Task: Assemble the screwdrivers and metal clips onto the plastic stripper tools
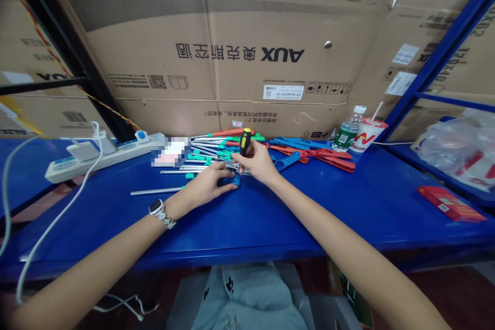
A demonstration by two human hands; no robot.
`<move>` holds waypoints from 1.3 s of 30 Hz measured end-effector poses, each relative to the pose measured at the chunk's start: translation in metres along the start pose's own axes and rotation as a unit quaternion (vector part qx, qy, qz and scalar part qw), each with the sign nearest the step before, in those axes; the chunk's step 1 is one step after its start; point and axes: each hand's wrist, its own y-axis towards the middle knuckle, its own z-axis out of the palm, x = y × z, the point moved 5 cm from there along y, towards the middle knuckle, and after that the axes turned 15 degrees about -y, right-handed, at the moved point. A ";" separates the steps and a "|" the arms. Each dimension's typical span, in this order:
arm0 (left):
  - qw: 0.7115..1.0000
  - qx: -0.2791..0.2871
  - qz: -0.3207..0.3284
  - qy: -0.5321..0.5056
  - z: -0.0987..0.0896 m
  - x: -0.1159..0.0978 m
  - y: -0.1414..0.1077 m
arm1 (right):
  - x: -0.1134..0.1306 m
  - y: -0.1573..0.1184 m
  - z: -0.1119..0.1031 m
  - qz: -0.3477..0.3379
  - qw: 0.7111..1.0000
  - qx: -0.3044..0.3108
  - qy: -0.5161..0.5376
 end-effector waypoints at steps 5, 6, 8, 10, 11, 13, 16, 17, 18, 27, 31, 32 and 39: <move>1.000 -0.002 0.012 -0.020 -0.001 -0.001 0.001 | 0.005 -0.005 0.007 0.016 1.000 0.021 -0.001; 1.000 -0.002 0.012 -0.025 -0.001 -0.001 0.001 | 0.008 -0.006 0.006 0.007 0.999 0.051 0.000; 0.999 -0.005 0.015 -0.032 -0.001 -0.001 0.001 | 0.015 -0.007 0.004 -0.016 0.993 0.117 0.000; 0.999 -0.011 0.025 -0.034 -0.001 -0.002 0.001 | 0.019 -0.007 0.002 -0.036 0.987 0.156 -0.015; 0.999 -0.014 0.028 -0.031 0.000 -0.002 0.000 | 0.019 -0.006 0.001 -0.042 0.986 0.158 -0.025; 0.999 -0.015 0.027 -0.017 0.001 -0.001 0.000 | 0.016 -0.003 0.000 -0.040 0.990 0.127 -0.034; 1.000 -0.008 0.021 0.003 0.003 -0.001 0.000 | 0.008 -0.001 0.006 -0.004 0.999 0.046 -0.021; 1.000 -0.005 0.023 0.004 0.004 -0.002 0.000 | 0.005 -0.001 0.009 0.013 0.999 0.026 -0.015; 1.000 -0.002 0.027 0.003 0.005 -0.003 0.000 | 0.003 -0.002 0.011 0.026 1.000 0.013 -0.010; 1.000 -0.004 0.029 0.003 0.006 -0.007 0.000 | 0.014 -0.011 -0.001 -0.005 0.994 0.104 -0.013; 0.999 -0.011 0.029 -0.006 0.006 -0.005 0.000 | 0.007 -0.009 -0.002 -0.005 1.000 0.022 -0.022; 0.999 -0.014 0.030 -0.009 0.006 -0.005 0.000 | 0.005 -0.009 0.000 0.000 1.000 -0.002 -0.021; 0.999 -0.007 0.032 -0.001 0.006 -0.007 0.000 | 0.012 -0.019 0.008 -0.006 0.999 0.036 -0.006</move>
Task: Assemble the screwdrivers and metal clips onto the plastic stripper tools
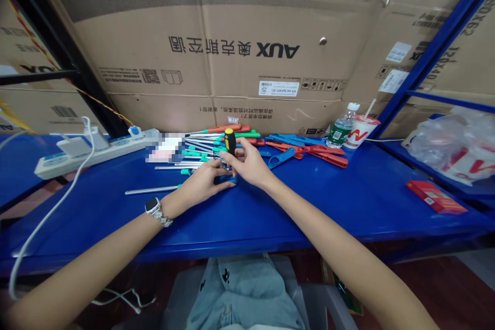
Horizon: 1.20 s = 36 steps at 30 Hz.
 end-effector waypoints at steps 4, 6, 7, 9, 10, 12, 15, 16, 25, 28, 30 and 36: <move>1.000 0.004 -0.005 0.027 0.000 0.000 -0.001 | 0.000 -0.002 -0.010 0.005 0.998 0.065 -0.012; 0.999 0.002 -0.010 0.040 0.001 0.001 -0.001 | -0.003 -0.001 -0.015 0.015 0.999 0.040 -0.024; 0.999 -0.001 -0.011 0.041 0.000 0.001 -0.001 | -0.005 0.001 -0.017 0.017 0.999 0.015 -0.029; 0.999 -0.008 -0.011 0.032 0.000 0.001 -0.001 | -0.006 0.004 -0.016 0.013 0.999 -0.041 -0.029; 1.000 -0.010 -0.009 0.025 0.000 0.001 -0.001 | -0.006 0.005 -0.015 0.010 0.998 -0.063 -0.023; 1.000 -0.011 -0.006 0.019 0.000 0.001 -0.001 | -0.006 0.007 -0.009 0.008 0.997 -0.071 -0.008; 0.999 -0.003 -0.005 0.033 0.001 0.000 -0.001 | -0.005 0.006 -0.004 0.021 0.999 -0.033 0.010; 0.999 -0.001 -0.006 0.040 0.001 0.000 -0.001 | -0.005 0.005 -0.004 0.026 0.999 -0.015 0.011; 0.997 0.007 -0.025 0.078 0.001 -0.001 -0.001 | 0.000 -0.005 -0.020 0.033 0.995 0.092 -0.015; 0.996 0.001 -0.031 0.085 0.001 0.000 -0.002 | -0.002 0.000 -0.018 0.013 0.999 0.005 -0.044; 0.996 -0.001 -0.029 0.086 0.001 -0.001 -0.002 | -0.004 0.003 -0.012 0.013 0.999 -0.026 -0.043; 0.997 0.007 -0.020 0.079 0.000 -0.003 -0.002 | -0.009 0.000 0.001 0.029 0.999 -0.029 -0.001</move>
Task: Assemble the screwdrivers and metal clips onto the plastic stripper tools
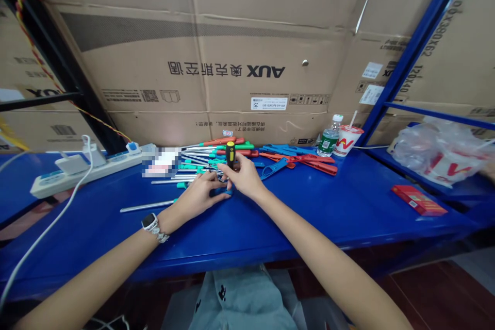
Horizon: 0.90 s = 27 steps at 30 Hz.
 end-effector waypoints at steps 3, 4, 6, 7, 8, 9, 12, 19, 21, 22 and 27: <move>1.000 -0.003 0.001 -0.002 0.000 0.001 0.000 | 0.004 -0.003 0.001 -0.007 0.998 0.068 0.011; 1.000 -0.005 0.002 -0.001 0.000 0.001 0.000 | 0.006 -0.004 0.000 -0.013 0.996 0.085 0.012; 1.000 -0.005 0.004 0.001 0.002 0.002 0.000 | 0.007 -0.004 -0.003 -0.031 0.996 0.082 0.003; 1.000 -0.003 0.002 0.002 0.002 0.003 0.001 | 0.007 -0.003 -0.005 -0.039 0.997 0.065 -0.005; 1.000 -0.001 0.000 0.003 0.003 0.003 0.001 | 0.007 -0.003 -0.007 -0.045 0.998 0.045 -0.012; 1.000 -0.001 -0.003 0.004 0.004 0.003 0.001 | 0.005 -0.002 -0.008 -0.047 0.998 0.024 -0.016; 1.000 -0.005 -0.008 0.002 0.004 0.004 0.002 | 0.001 -0.002 -0.007 -0.038 0.999 -0.020 -0.019; 1.000 -0.010 0.015 -0.014 0.006 0.003 0.001 | 0.011 -0.013 -0.025 -0.028 0.994 -0.106 -0.016; 1.000 -0.004 0.021 -0.006 0.004 0.000 0.000 | 0.013 -0.021 -0.039 -0.016 0.988 -0.135 -0.072; 1.000 0.000 0.023 -0.001 0.002 -0.001 -0.001 | 0.012 -0.027 -0.045 0.001 0.981 -0.138 -0.135; 0.999 -0.002 0.037 0.031 -0.017 -0.004 -0.007 | -0.010 -0.048 -0.062 0.160 0.847 -0.053 -0.505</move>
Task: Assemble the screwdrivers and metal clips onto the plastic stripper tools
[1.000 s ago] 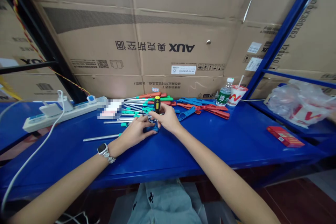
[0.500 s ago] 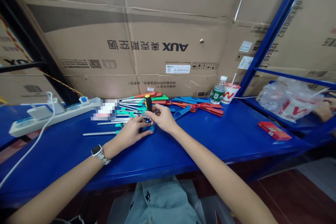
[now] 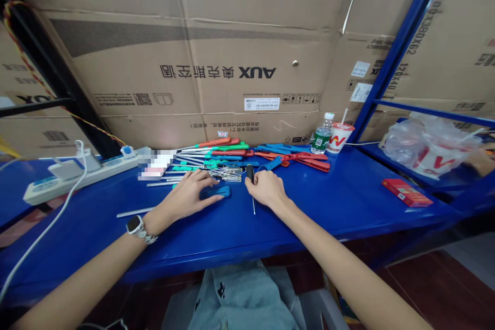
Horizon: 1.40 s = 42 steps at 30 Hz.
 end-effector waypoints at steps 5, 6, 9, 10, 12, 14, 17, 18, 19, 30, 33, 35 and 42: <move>0.999 0.033 0.012 0.031 -0.007 0.009 -0.008 | 0.008 0.003 0.009 -0.034 0.988 0.041 -0.143; 0.998 0.041 0.017 0.032 -0.006 0.009 -0.009 | 0.009 0.004 0.010 -0.040 0.987 0.046 -0.152; 0.997 0.062 0.029 0.045 -0.003 0.006 -0.009 | 0.012 0.002 0.006 -0.039 0.989 0.026 -0.143; 0.996 0.066 0.030 0.053 -0.002 0.004 -0.008 | 0.013 0.000 0.002 -0.050 0.991 0.003 -0.124; 0.995 0.070 0.034 0.069 -0.005 -0.002 -0.003 | 0.023 -0.004 -0.008 -0.123 0.989 -0.057 -0.059; 0.993 0.072 0.047 0.078 -0.009 -0.009 0.004 | 0.041 -0.010 -0.014 -0.272 0.959 -0.074 0.007; 0.993 0.066 0.061 0.078 -0.017 -0.012 0.021 | 0.058 -0.008 -0.013 -0.399 0.916 -0.042 0.024; 0.994 0.060 0.064 0.067 -0.021 -0.011 0.026 | 0.060 -0.002 -0.012 -0.408 0.912 -0.038 0.021; 0.995 0.052 0.068 0.051 -0.023 -0.008 0.032 | 0.061 0.005 -0.011 -0.407 0.912 -0.039 0.019; 0.998 -0.005 -0.027 0.062 -0.050 0.095 0.085 | 0.024 0.121 -0.010 -0.372 0.924 -0.078 -0.037; 0.997 -0.026 -0.056 0.047 -0.053 0.121 0.111 | 0.022 0.159 -0.004 -0.346 0.931 -0.095 -0.063; 0.996 -0.026 -0.073 0.038 -0.049 0.133 0.124 | 0.024 0.178 0.002 -0.338 0.932 -0.097 -0.091; 0.994 -0.054 -0.086 0.039 -0.034 0.152 0.124 | 0.025 0.185 0.018 -0.286 0.944 -0.125 -0.108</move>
